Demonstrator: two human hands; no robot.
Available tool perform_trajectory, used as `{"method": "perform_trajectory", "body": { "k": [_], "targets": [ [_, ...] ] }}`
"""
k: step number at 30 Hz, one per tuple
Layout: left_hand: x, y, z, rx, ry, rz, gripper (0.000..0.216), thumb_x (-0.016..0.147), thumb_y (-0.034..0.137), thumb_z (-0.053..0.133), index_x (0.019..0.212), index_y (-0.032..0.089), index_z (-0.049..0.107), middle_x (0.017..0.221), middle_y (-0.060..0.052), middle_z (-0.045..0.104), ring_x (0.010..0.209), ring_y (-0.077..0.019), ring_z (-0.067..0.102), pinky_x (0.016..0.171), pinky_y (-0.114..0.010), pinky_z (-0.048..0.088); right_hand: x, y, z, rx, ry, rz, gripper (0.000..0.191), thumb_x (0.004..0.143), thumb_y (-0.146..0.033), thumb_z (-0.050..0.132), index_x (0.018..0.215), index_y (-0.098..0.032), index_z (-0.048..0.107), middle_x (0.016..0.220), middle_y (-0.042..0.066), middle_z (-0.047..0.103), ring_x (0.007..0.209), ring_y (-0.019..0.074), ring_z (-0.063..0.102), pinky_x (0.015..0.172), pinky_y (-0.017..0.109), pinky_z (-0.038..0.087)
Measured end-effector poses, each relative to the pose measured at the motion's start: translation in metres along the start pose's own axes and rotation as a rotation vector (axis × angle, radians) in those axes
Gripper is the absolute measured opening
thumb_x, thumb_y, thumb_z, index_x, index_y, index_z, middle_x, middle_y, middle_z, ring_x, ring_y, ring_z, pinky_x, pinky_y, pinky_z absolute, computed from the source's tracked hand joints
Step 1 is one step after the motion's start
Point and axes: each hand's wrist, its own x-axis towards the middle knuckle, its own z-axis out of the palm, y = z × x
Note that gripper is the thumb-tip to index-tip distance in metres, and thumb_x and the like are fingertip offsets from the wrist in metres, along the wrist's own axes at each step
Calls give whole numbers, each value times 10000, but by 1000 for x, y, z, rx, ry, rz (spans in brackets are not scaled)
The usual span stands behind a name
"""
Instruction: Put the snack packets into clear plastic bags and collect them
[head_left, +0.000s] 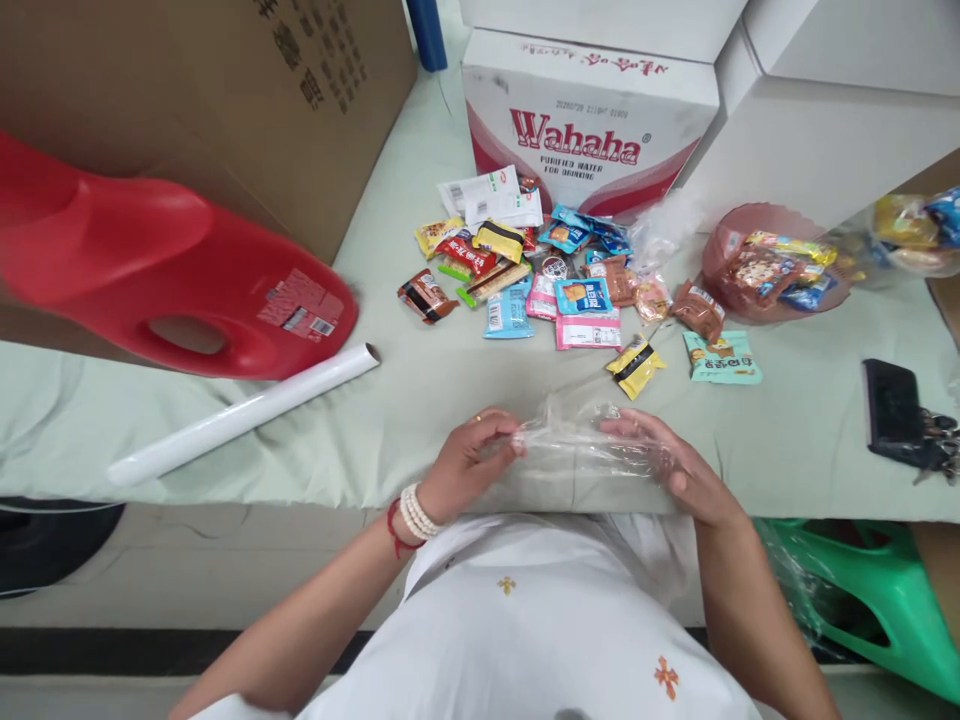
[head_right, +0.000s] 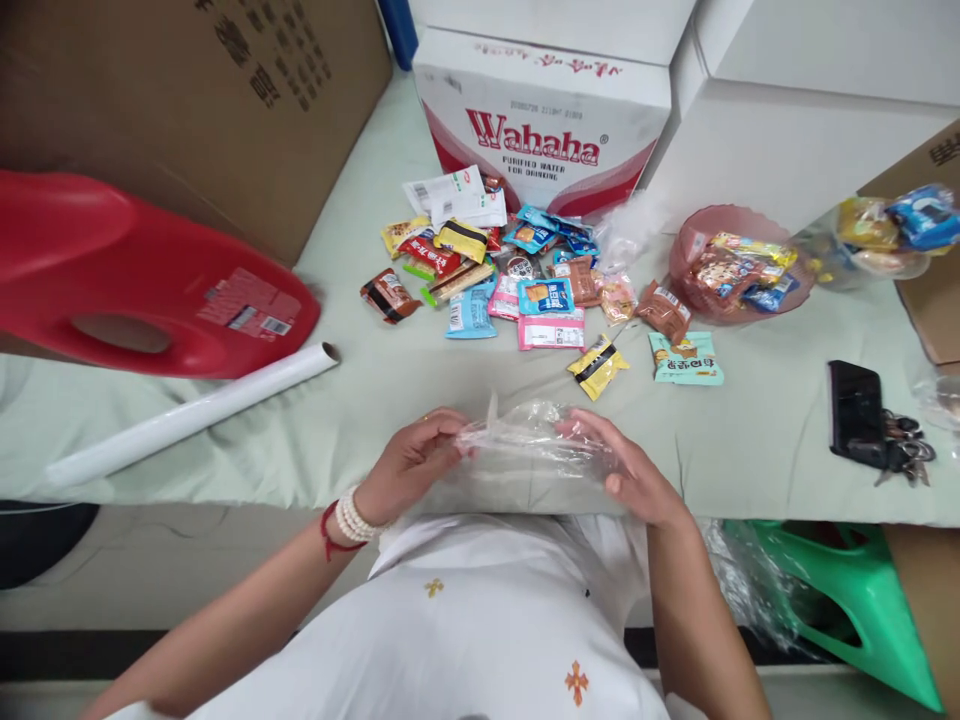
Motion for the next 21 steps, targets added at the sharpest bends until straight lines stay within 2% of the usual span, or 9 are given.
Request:
{"method": "perform_trajectory", "body": {
  "k": [2, 4, 6, 8, 10, 12, 15, 17, 21],
  "targets": [
    [0, 4, 4, 69, -15, 47, 92, 914, 295, 672, 928, 209, 699, 969, -70, 694, 934, -200, 633, 898, -352, 485, 10, -6, 3, -43, 60, 64, 779, 797, -720, 764, 1401, -248, 626, 1306, 125, 710, 1186, 293, 680, 980, 383, 554],
    [0, 8, 7, 46, -63, 65, 139, 838, 284, 729, 938, 207, 671, 1032, -74, 699, 993, -218, 631, 942, -367, 473, 22, -8, 10, -56, 203, 124, 524, 838, -639, 771, 1145, -215, 744, 1032, 84, 765, 882, 219, 720, 783, 316, 585],
    [1, 10, 9, -83, -104, 11, 265, 800, 377, 757, 975, 203, 659, 1079, -87, 701, 1024, -238, 631, 954, -377, 473, 31, -8, 19, -3, 314, 133, 439, 866, -629, 738, 942, -197, 758, 765, 33, 704, 619, 156, 620, 584, 274, 533],
    [5, 11, 12, -266, -80, -132, 425, 848, 572, 666, 1046, 196, 656, 1054, -100, 710, 984, -245, 644, 916, -386, 492, 37, -6, 27, 51, 343, 125, 421, 858, -617, 746, 881, -197, 751, 648, -1, 630, 504, 124, 521, 476, 254, 455],
    [10, 12, 15, -370, -39, -285, 565, 870, 705, 566, 1067, 184, 659, 932, -85, 708, 856, -223, 641, 823, -366, 507, 40, -5, 32, 71, 333, 139, 386, 841, -584, 775, 869, -199, 753, 650, -7, 623, 466, 104, 478, 437, 243, 405],
    [16, 12, 19, -313, -40, -361, 566, 827, 721, 627, 958, 172, 675, 761, -32, 648, 705, -173, 574, 703, -311, 469, 40, -5, 34, 85, 326, 168, 373, 825, -569, 791, 870, -200, 755, 684, -2, 637, 449, 91, 456, 409, 237, 365],
    [22, 12, 23, -157, 44, -346, 473, 801, 644, 699, 787, 172, 664, 586, 44, 485, 575, -113, 417, 581, -264, 354, 39, -5, 34, 134, 352, 211, 382, 801, -568, 809, 879, -199, 745, 659, -16, 605, 422, 78, 412, 376, 227, 308],
    [24, 11, 21, -117, 135, -333, 448, 831, 622, 663, 793, 176, 682, 544, 62, 421, 541, -103, 365, 551, -260, 317, 37, -6, 32, 178, 379, 243, 394, 781, -570, 825, 878, -198, 736, 609, -35, 563, 398, 67, 365, 361, 221, 267],
    [24, 6, 7, -95, 201, -311, 433, 825, 595, 684, 824, 164, 726, 531, 64, 423, 531, -99, 365, 545, -254, 314, 34, -6, 28, 247, 453, 289, 422, 716, -568, 874, 862, -198, 734, 577, -41, 532, 427, 72, 364, 354, 206, 236]
  ]
}}
